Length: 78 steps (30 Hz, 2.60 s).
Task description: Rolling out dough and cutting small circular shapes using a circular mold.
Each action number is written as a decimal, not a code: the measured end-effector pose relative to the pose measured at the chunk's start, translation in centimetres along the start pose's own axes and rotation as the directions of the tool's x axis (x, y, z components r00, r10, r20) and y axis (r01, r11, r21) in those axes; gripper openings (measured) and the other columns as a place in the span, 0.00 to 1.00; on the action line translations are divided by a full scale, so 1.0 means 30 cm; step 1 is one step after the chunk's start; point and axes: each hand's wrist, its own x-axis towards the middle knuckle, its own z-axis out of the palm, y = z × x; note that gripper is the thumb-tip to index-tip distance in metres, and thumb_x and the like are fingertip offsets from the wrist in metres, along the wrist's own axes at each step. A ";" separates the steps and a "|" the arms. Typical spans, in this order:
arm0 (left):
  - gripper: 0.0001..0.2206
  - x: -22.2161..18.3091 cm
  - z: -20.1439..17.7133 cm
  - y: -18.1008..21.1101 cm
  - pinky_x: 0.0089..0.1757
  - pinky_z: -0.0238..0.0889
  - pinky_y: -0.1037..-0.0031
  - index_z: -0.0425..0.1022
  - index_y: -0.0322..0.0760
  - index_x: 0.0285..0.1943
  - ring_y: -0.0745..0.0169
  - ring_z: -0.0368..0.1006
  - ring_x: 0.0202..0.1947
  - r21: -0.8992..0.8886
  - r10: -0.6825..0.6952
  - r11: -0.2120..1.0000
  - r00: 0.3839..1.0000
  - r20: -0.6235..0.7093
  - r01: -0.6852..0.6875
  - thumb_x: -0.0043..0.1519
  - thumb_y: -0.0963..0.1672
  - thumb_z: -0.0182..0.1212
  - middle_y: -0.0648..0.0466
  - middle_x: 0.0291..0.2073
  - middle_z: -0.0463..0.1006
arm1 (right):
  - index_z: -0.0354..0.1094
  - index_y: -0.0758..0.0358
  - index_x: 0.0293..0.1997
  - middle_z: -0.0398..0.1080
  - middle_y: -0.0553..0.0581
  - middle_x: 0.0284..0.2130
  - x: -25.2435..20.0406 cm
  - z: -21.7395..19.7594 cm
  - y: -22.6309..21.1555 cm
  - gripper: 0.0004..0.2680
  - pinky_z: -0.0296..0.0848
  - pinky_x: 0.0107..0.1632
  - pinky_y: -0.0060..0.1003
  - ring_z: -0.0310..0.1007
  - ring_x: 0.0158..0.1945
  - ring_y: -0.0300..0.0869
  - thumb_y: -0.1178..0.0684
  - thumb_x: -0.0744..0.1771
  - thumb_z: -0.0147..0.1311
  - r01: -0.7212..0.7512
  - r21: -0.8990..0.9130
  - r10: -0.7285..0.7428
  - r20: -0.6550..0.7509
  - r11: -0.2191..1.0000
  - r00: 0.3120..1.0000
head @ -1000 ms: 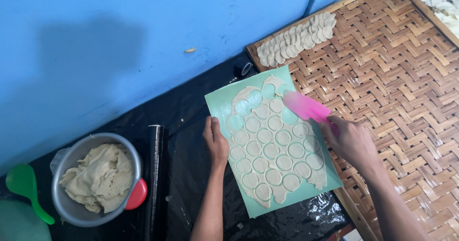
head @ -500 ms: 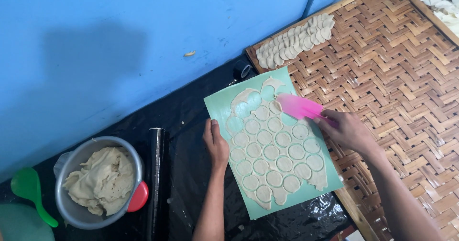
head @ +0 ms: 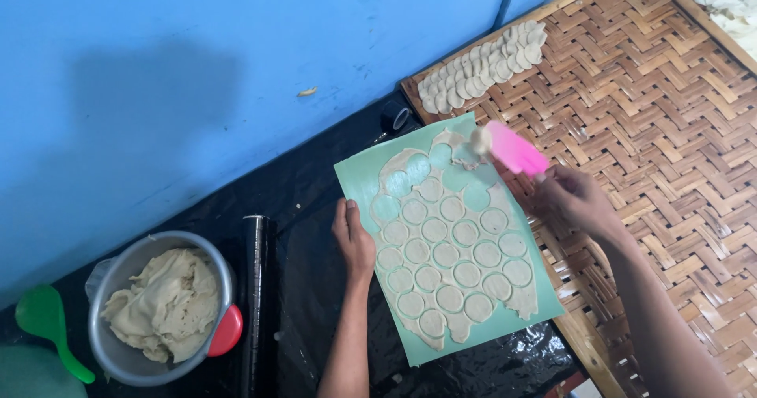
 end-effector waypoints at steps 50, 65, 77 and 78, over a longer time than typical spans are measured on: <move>0.13 0.078 -0.276 0.064 0.35 0.57 0.69 0.68 0.28 0.40 0.66 0.63 0.29 0.210 0.057 0.977 0.987 -0.149 -0.025 0.72 0.45 0.45 0.52 0.27 0.69 | 0.71 0.65 0.51 0.77 0.68 0.29 -0.312 0.339 -0.330 0.13 0.75 0.31 0.52 0.79 0.29 0.59 0.46 0.68 0.53 0.272 -0.534 -0.359 -0.065 0.800 0.931; 0.14 0.077 -0.280 0.068 0.34 0.58 0.68 0.69 0.28 0.41 0.63 0.64 0.28 0.253 0.053 0.967 0.988 -0.143 -0.015 0.73 0.44 0.43 0.49 0.26 0.69 | 0.69 0.66 0.48 0.75 0.70 0.27 -0.186 0.444 -0.433 0.12 0.73 0.31 0.56 0.77 0.29 0.64 0.46 0.69 0.52 0.304 -0.604 -0.393 -0.017 0.737 0.919; 0.14 0.078 -0.276 0.066 0.33 0.57 0.67 0.69 0.28 0.41 0.63 0.63 0.27 0.273 0.037 0.962 0.989 -0.142 0.003 0.73 0.45 0.43 0.49 0.26 0.69 | 0.70 0.64 0.47 0.74 0.70 0.23 -0.171 0.444 -0.472 0.12 0.74 0.34 0.55 0.78 0.28 0.61 0.44 0.70 0.49 0.213 -0.613 -0.219 0.066 0.761 0.973; 0.14 0.079 -0.274 0.070 0.33 0.57 0.68 0.70 0.28 0.41 0.64 0.63 0.27 0.269 0.043 0.963 0.989 -0.141 -0.003 0.73 0.45 0.43 0.50 0.26 0.70 | 0.71 0.62 0.46 0.75 0.71 0.24 -0.167 0.447 -0.474 0.12 0.74 0.36 0.56 0.78 0.30 0.62 0.43 0.70 0.50 0.196 -0.627 -0.194 0.073 0.754 0.978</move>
